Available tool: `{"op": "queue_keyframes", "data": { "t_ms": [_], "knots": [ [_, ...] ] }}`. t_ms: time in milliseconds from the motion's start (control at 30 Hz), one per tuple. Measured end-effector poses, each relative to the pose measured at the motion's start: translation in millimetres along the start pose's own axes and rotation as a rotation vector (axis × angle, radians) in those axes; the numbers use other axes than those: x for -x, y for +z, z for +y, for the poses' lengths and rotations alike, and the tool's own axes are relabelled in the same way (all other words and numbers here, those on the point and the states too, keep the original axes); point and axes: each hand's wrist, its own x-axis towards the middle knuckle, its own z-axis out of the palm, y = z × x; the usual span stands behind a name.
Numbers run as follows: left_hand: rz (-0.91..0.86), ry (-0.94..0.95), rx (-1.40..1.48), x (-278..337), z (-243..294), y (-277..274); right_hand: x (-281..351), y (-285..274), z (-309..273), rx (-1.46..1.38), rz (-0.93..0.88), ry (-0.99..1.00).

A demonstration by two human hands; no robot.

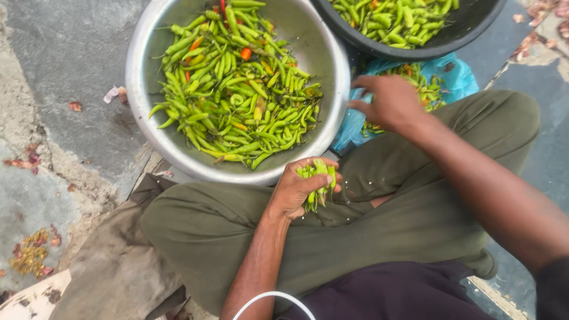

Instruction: The person removes the stems from green chilies by hand, picking them from a metal bowl and placing the de-stemmed chilies into their lap and a bucket.

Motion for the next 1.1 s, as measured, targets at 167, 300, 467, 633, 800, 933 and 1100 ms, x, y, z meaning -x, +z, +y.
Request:
{"op": "queue_keyframes", "data": {
  "t_ms": [167,300,467,633,800,933,1100],
  "knots": [
    [0.09,-0.054,-0.011,3,-7,-5,-105,74,-58,0.009,-0.04,-0.052],
    [0.146,-0.044,-0.064,4,0,-6,-136,94,-80,-0.107,0.031,-0.05],
    [0.192,-0.005,0.019,5,2,-11,-98,71,-59,-0.347,0.127,-0.234],
    [0.221,0.077,0.056,-1,3,-14,-33,24,-26,-0.711,-0.136,-0.078],
    [0.253,0.115,0.122,4,7,-19,41,-27,-41,-1.064,-0.462,0.019],
    [0.043,-0.063,0.138,5,2,-12,81,-26,-49,-0.865,-0.408,-0.01],
    [-0.025,-0.156,-0.107,10,-4,-3,105,1,-50,-0.542,-0.191,-0.259]
  ]
}}
